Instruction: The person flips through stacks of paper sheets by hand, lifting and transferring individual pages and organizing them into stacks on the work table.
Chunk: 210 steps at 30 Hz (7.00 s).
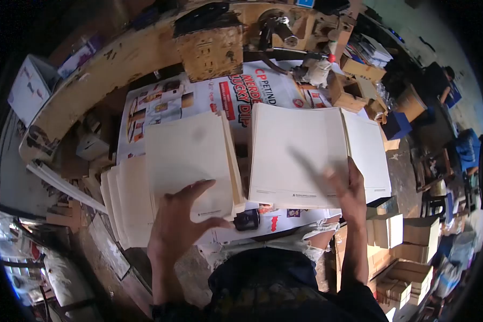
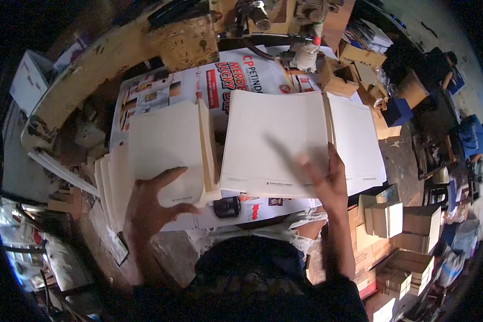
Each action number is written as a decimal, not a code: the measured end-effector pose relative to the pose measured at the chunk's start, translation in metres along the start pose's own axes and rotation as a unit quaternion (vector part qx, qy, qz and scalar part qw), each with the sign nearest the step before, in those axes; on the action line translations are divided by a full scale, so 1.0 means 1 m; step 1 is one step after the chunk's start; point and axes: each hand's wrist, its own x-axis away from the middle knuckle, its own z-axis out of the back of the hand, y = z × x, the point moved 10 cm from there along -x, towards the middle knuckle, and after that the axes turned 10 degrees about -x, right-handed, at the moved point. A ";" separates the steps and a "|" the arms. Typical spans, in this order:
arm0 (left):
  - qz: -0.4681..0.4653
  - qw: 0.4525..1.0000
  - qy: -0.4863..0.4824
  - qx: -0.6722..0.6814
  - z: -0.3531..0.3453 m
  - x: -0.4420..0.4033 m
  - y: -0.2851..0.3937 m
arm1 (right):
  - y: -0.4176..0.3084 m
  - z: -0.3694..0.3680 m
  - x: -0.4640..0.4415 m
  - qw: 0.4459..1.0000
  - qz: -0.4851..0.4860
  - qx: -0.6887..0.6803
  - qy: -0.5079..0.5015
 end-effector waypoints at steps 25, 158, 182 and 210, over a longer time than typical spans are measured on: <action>0.219 0.944 0.194 0.151 0.039 0.049 -0.127 | -0.026 -0.256 0.093 0.859 0.113 -0.204 -0.455; -0.242 0.968 0.024 -0.058 -0.086 -0.060 0.220 | 0.082 0.241 -0.035 0.979 -0.065 -0.145 0.131; -0.091 0.994 -0.039 -0.041 -0.010 -0.015 0.004 | 0.038 0.008 -0.001 0.987 -0.091 -0.132 0.000; 0.272 0.909 0.314 0.033 0.069 0.101 -0.205 | -0.037 -0.192 0.067 0.885 -0.010 -0.196 -0.423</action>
